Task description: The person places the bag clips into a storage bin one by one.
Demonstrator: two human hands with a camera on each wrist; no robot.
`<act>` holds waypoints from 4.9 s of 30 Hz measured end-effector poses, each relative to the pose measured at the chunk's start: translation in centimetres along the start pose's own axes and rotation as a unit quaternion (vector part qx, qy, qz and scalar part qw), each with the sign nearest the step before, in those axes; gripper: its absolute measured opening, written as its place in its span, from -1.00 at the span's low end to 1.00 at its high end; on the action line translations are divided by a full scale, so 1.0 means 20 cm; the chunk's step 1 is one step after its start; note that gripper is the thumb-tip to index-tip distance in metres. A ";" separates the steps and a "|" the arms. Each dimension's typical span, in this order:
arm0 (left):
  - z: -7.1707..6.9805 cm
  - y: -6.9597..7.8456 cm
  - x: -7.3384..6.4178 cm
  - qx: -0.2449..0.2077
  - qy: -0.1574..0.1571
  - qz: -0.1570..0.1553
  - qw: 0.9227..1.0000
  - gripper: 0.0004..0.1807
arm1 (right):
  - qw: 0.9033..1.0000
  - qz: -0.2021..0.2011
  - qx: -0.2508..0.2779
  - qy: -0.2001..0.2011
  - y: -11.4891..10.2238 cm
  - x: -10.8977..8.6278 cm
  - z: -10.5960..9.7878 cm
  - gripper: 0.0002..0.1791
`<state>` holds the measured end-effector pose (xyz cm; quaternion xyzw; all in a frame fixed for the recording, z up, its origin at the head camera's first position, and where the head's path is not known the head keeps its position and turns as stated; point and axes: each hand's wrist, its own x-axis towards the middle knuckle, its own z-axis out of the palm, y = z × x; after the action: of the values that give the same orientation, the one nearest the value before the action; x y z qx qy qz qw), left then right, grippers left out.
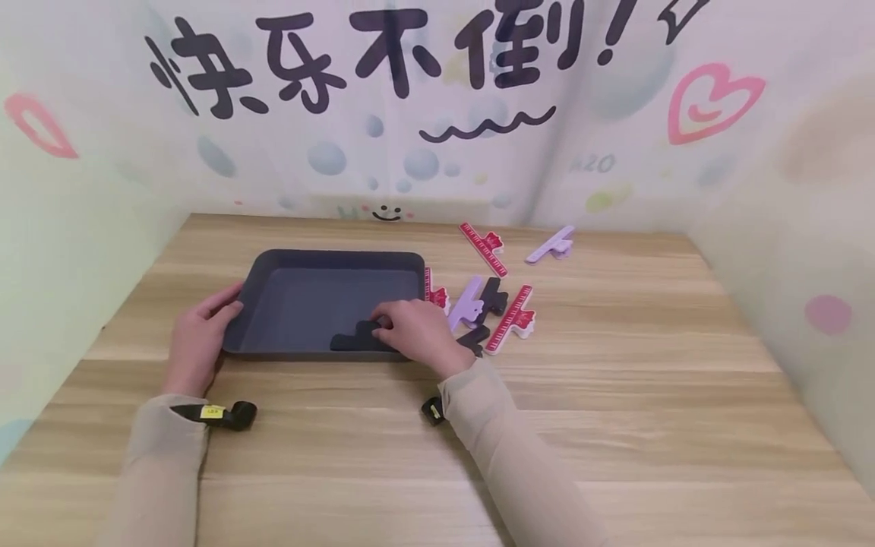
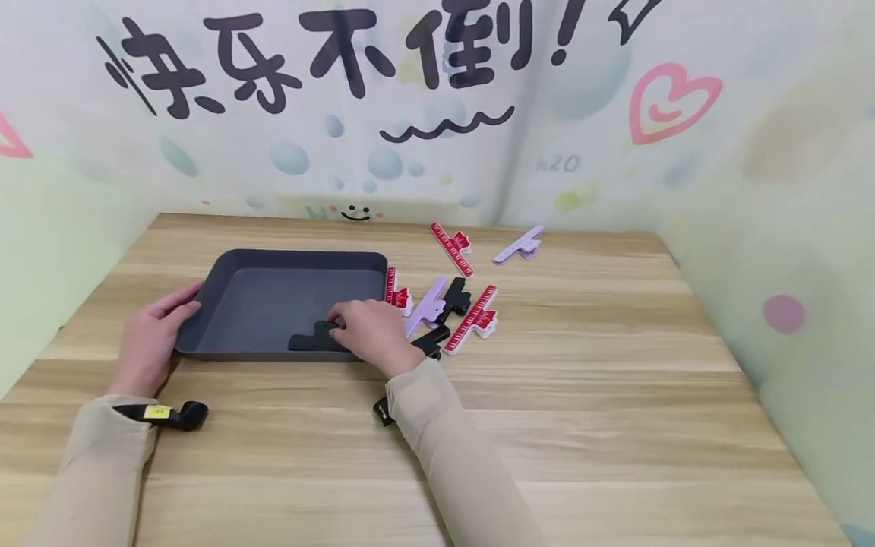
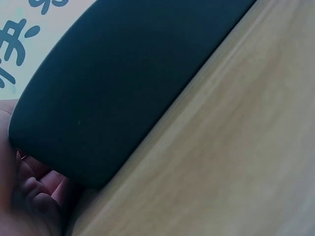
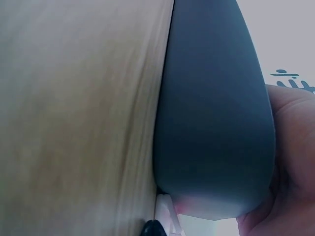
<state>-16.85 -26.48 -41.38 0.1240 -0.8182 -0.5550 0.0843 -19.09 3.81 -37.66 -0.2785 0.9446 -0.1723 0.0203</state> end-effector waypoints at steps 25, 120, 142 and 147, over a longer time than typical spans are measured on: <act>0.02 0.00 0.01 -0.008 0.002 -0.010 1.000 -0.55 | 0.986 -0.003 0.167 -0.003 0.09 0.01 -0.03 -0.76; 0.00 0.00 0.00 -0.020 -0.004 0.006 1.000 -0.55 | 0.941 0.196 0.277 -0.001 0.43 -0.04 -0.06 -0.55; 0.01 0.01 0.00 -0.015 -0.001 0.013 1.000 -0.55 | 0.915 0.208 0.346 0.026 0.44 -0.05 -0.08 -0.59; 0.00 0.01 0.00 -0.009 0.003 0.014 1.000 -0.55 | 0.910 0.205 0.360 0.032 0.43 -0.06 -0.09 -0.59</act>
<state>-16.81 -26.34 -41.28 0.1130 -0.8148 -0.5606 0.0953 -22.88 11.82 -38.96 -0.0467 0.8551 -0.5012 0.1242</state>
